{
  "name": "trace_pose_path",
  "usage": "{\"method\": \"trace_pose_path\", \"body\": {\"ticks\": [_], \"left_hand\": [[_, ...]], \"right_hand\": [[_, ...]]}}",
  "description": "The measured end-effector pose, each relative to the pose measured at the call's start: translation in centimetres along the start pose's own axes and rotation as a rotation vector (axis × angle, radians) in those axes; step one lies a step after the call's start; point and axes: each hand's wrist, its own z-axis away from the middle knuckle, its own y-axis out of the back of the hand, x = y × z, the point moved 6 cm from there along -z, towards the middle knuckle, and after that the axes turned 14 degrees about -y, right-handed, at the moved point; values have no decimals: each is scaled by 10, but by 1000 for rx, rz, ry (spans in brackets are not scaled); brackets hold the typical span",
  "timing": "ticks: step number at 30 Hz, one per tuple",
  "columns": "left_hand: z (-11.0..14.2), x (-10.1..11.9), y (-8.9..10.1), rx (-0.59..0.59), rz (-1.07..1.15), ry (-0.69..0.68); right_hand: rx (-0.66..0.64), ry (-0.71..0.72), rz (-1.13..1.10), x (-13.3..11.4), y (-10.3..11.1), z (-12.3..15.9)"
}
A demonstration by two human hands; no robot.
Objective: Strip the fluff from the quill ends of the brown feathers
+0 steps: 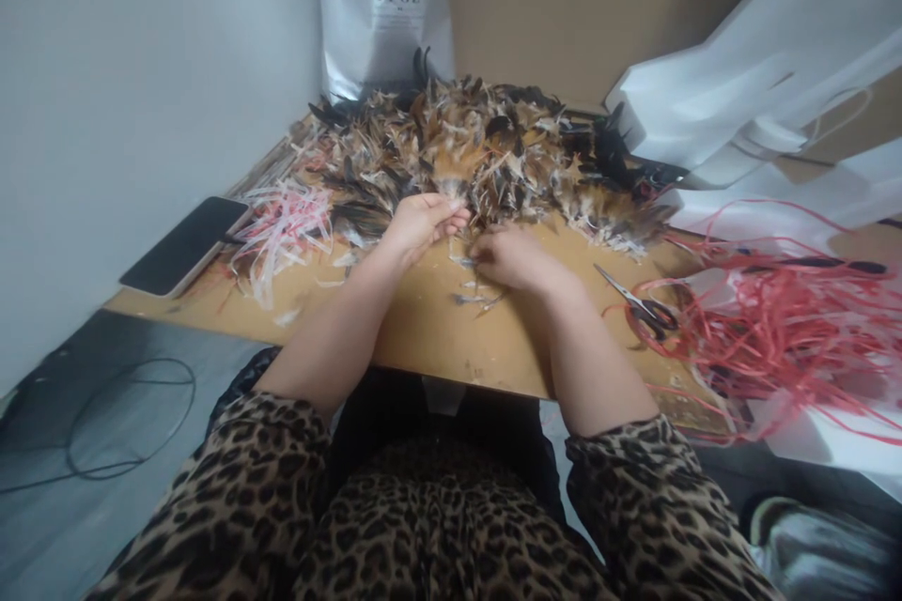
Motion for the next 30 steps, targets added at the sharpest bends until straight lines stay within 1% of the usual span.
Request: {"method": "trace_pose_path", "body": {"ticks": [2,4,6,8,12,15,18,21,25,27,30], "left_hand": [[1,0,-1,-12,-18,3],[2,0,-3,-27,-31,16],[3,2,-4,-45,-46,30],[5,4,-5,-77,-69,39],[9,8,-5,-158,-169,60],[9,9,-4,-192,-249,69],[8,8,-3,-216,-323,64],[8,6,-3,-226,-378,64],[9,1,-7,-242,-344,68],[8,0,-7,-221,-316,64],[5,-2,-6,-150,-259,45]], "right_hand": [[20,-10,88,-3,-4,-1],[23,-10,91,-4,-6,-3],[6,-15,13,-1,-4,-4],[-15,-39,-110,4,0,-5],[12,-103,-298,15,12,-3],[33,-132,-360,20,17,-2],[51,-156,-367,23,19,-2],[73,-167,-356,23,21,-2],[97,-176,-389,22,24,-2],[105,-182,-444,24,24,-3],[138,-180,-582,28,22,-6]]}}
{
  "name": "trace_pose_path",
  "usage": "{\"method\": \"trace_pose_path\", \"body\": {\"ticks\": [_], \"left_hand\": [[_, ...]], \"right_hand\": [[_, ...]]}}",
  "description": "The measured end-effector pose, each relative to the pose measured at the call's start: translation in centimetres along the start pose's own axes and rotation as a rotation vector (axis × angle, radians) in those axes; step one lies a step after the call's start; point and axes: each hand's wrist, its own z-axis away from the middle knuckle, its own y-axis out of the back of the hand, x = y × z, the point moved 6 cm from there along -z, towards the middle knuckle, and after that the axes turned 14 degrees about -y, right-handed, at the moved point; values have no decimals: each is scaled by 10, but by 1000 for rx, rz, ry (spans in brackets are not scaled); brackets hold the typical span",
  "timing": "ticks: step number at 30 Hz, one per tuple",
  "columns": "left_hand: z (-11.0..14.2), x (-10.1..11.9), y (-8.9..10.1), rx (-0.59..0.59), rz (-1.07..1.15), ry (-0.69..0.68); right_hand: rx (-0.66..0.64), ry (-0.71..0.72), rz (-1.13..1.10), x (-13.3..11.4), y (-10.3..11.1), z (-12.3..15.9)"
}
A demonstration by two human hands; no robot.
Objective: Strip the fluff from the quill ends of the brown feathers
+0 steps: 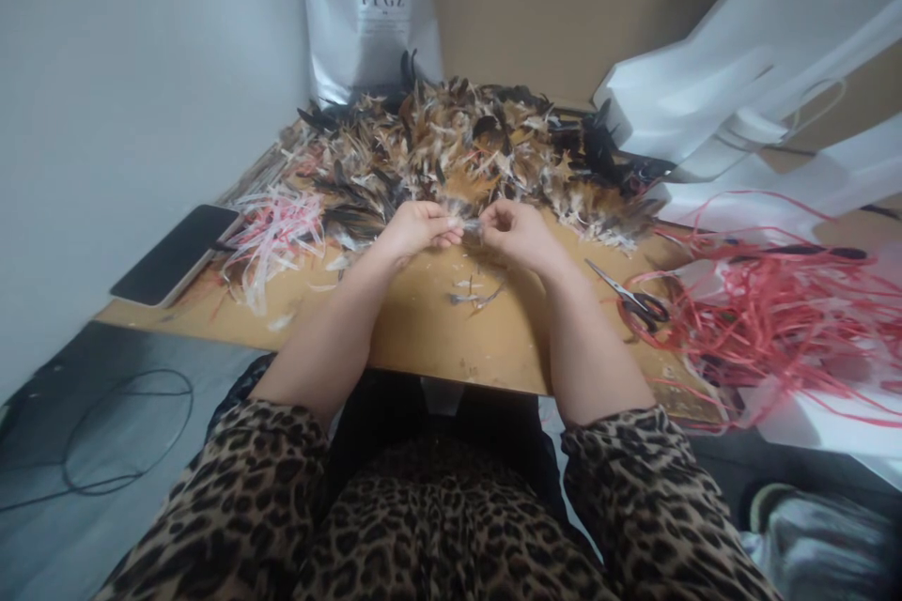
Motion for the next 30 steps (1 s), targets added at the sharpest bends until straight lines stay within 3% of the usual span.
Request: {"method": "trace_pose_path", "body": {"ticks": [6,12,16,22,30], "left_hand": [[-6,3,7,174,217,-82],[-5,-3,-4,141,280,-60],[-3,-6,-7,101,290,-43],[-1,-8,-3,89,297,33],[3,-6,-8,40,232,56]], "right_hand": [[-36,-76,-418,4,-7,-6],[67,-118,-747,-2,-24,-3],[120,-138,-803,2,-30,-4],[88,-160,-831,9,-22,-8],[110,-113,-625,4,-13,-6]]}}
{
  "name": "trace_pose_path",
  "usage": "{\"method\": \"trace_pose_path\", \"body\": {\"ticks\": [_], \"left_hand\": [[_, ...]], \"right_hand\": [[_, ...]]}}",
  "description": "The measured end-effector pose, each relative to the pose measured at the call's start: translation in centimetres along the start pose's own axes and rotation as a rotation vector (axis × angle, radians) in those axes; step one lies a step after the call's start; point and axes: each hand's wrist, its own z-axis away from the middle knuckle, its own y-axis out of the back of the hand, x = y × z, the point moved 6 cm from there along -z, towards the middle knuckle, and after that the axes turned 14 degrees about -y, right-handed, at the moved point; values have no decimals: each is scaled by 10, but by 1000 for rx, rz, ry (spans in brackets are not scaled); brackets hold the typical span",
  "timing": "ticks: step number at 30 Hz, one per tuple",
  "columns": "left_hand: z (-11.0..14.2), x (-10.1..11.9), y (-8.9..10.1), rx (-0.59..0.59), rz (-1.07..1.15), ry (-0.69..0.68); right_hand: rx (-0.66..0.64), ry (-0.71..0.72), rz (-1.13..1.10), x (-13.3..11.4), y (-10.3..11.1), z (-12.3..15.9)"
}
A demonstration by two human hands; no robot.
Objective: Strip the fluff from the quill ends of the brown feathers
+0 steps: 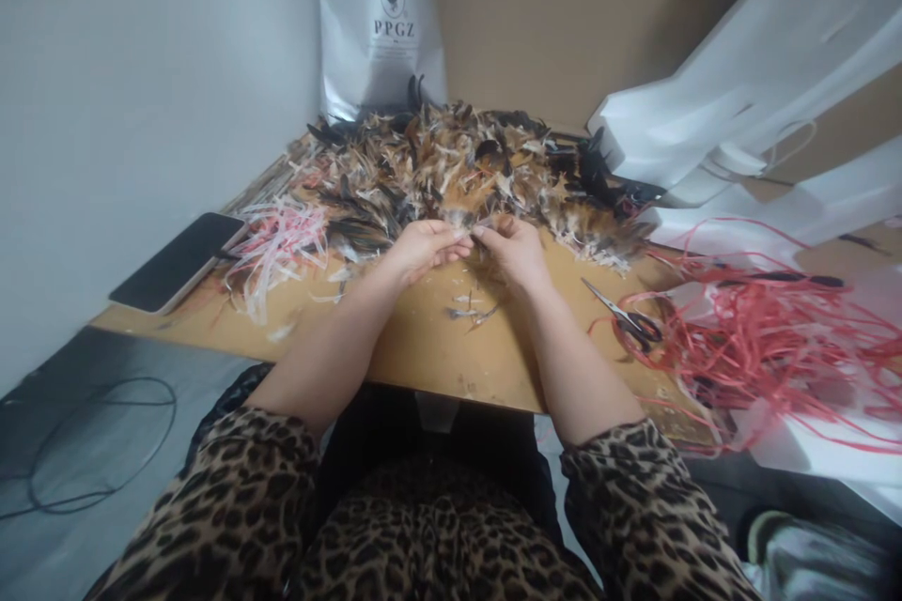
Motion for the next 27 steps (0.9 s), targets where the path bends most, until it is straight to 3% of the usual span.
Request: {"method": "trace_pose_path", "body": {"ticks": [7,20,27], "left_hand": [[0,-2,-4,-56,-40,-11],[-3,-1,-5,-47,-66,-100],[-3,1,-5,-61,-102,-144]], "right_hand": [[-31,21,-7,1,-3,0],[11,-46,-219,6,-11,4],[-53,-96,-317,11,-14,2]]}}
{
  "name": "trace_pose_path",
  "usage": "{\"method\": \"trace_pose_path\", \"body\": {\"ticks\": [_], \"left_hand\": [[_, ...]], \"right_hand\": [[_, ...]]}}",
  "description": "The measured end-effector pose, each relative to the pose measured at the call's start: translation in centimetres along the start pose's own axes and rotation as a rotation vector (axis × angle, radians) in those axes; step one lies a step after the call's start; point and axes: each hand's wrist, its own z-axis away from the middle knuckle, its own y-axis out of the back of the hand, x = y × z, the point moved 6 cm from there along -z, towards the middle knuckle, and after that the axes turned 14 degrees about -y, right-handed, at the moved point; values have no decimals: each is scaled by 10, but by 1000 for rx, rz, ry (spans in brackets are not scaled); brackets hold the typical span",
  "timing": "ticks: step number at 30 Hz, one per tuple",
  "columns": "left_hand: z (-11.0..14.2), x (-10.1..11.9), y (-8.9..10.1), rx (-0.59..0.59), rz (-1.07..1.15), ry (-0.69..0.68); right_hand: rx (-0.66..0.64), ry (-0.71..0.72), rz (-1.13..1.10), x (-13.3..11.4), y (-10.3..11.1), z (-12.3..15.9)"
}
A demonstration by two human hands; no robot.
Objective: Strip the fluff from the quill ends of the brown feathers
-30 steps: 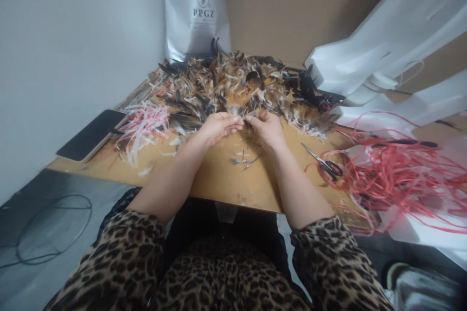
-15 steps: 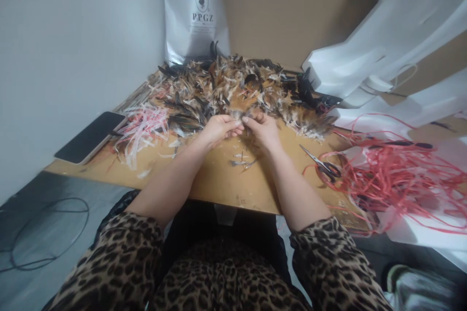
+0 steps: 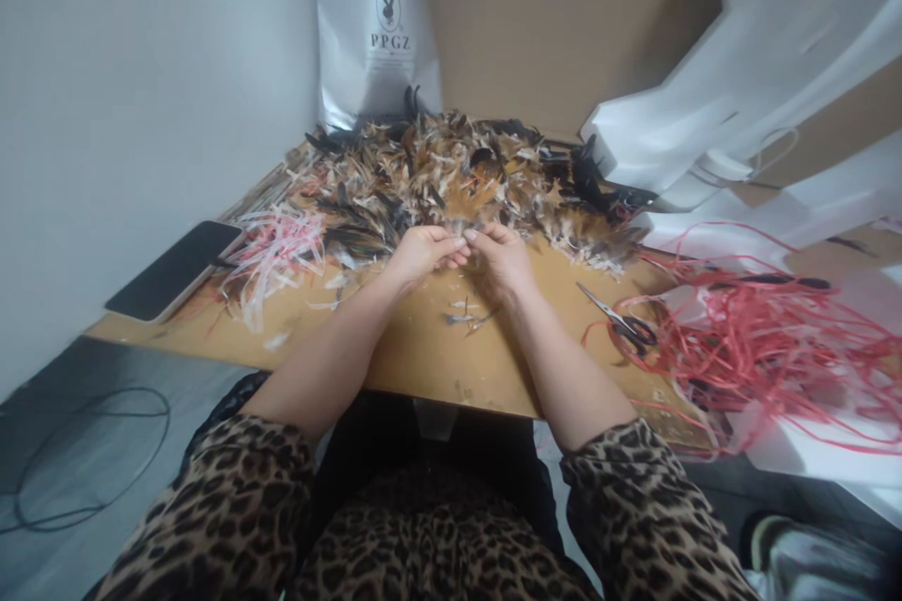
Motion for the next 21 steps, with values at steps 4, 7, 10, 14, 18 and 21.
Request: {"method": "trace_pose_path", "body": {"ticks": [4,7,10,14,18,21], "left_hand": [[0,2,1,-13,-69,-36],[-2,5,3,-2,-90,-61],[-5,10,13,112,-48,-84],[-9,18,30,271,36,-121],[-12,19,37,297,97,-143],[-12,17,39,309,114,-145]], "right_hand": [[5,-8,17,-1,0,0],[35,29,86,-7,5,0],[107,103,205,-13,16,-4],[193,205,474,-15,24,-7],[185,366,880,-14,12,-1],[190,412,1083,-10,5,3]]}}
